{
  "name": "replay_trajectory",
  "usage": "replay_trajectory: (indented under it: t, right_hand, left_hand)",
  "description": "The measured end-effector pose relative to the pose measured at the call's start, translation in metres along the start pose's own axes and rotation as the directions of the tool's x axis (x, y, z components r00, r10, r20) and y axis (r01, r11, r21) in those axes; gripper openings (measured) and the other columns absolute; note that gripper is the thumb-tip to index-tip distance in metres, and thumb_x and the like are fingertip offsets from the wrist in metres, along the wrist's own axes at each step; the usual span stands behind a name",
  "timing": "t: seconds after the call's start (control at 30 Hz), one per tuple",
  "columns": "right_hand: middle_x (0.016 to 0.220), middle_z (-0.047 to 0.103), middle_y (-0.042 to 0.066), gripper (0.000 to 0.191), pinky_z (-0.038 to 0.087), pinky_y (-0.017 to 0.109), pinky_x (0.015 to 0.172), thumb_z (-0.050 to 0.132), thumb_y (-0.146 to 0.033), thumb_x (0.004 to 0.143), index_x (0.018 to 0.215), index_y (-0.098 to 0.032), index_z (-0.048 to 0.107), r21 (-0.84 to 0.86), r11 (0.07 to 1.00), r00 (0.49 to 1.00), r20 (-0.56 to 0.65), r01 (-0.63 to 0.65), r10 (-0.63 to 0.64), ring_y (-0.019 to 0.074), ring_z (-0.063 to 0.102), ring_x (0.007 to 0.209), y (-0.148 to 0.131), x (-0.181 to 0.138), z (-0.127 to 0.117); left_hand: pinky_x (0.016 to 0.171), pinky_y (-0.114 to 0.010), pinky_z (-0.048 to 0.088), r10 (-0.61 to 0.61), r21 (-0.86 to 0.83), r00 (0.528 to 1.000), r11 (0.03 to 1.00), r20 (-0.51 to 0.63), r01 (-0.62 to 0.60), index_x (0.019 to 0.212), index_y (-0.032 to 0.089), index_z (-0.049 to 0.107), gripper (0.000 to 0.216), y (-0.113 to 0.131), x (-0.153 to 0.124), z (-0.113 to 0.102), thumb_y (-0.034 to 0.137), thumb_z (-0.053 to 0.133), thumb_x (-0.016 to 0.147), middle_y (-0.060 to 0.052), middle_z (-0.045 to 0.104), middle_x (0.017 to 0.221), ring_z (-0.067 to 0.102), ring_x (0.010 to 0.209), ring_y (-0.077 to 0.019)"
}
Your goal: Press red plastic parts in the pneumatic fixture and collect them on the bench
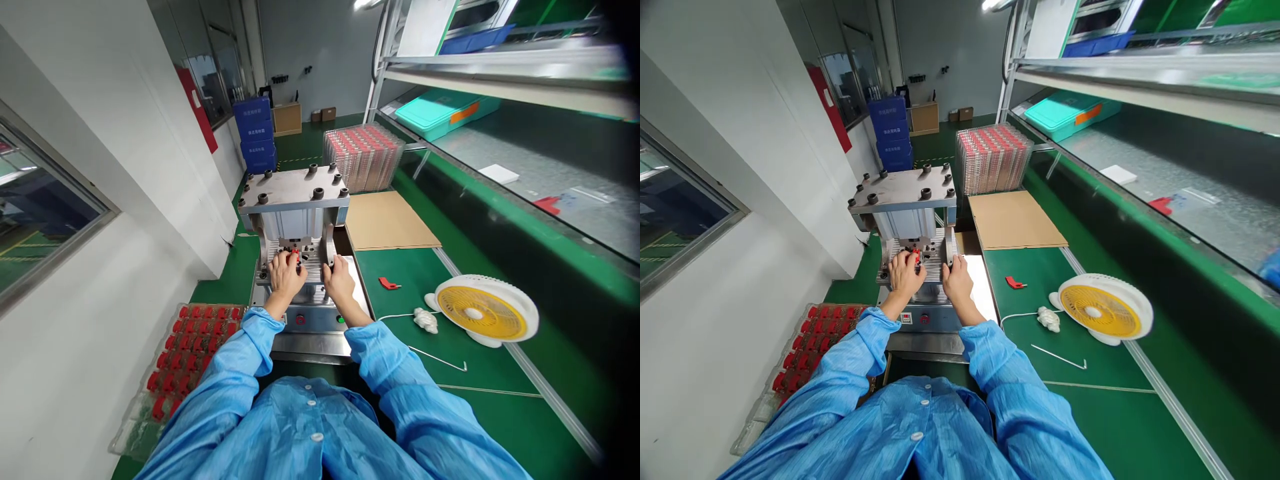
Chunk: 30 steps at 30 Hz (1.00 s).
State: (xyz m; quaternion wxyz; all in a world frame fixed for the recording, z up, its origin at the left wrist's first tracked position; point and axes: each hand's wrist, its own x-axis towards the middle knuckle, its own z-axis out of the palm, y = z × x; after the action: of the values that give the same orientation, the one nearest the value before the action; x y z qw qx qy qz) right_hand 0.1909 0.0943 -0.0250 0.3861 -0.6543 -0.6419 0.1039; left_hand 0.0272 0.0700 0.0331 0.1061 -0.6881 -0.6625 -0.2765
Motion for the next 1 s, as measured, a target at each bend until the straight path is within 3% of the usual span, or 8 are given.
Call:
replay_trajectory:
  t: [0.6, 0.83, 1.0]
  right_hand:
    - [0.153, 0.048, 0.019, 0.051, 0.056, 0.047, 0.093, 0.042, -0.042, 0.101, 0.143, -0.015, 0.053, 0.019, 1.0, 0.998, 0.058, -0.019, 0.018, 0.0338, 0.056, 0.128, -0.004, -0.002, -0.006]
    - [0.155, 0.047, 0.019, 0.051, 0.056, 0.046, 0.092, 0.043, -0.041, 0.101, 0.144, -0.015, 0.054, 0.024, 0.999, 0.996, 0.079, -0.038, 0.036, 0.0339, 0.056, 0.128, -0.008, -0.002, -0.009]
    - [0.157, 0.044, 0.019, 0.051, 0.055, 0.045, 0.094, 0.042, -0.039, 0.103, 0.146, -0.015, 0.053, -0.006, 0.998, 0.992, 0.109, -0.064, 0.064, 0.0327, 0.056, 0.128, -0.013, -0.002, -0.014]
  left_hand:
    - [0.097, -0.049, 0.043, -0.021, 0.033, 0.999, 0.999, 0.024, 0.02, 0.116, 0.023, 0.069, 0.03, 0.001, 0.001, -0.003, 0.03, 0.068, 0.086, -0.014, 0.063, 0.125, 0.055, 0.119, -0.0348]
    - [0.093, -0.046, 0.045, 0.01, 0.142, 0.985, 0.989, 0.173, -0.035, 0.109, 0.024, 0.069, 0.031, -0.002, 0.023, -0.021, 0.043, 0.076, 0.084, -0.014, 0.062, 0.112, 0.055, 0.112, -0.0343]
    - [0.096, -0.043, 0.043, 0.007, 0.176, 0.93, 0.981, 0.368, -0.077, 0.114, 0.024, 0.067, 0.037, 0.0, 0.04, -0.038, 0.048, 0.074, 0.088, -0.012, 0.061, 0.118, 0.054, 0.117, -0.0321]
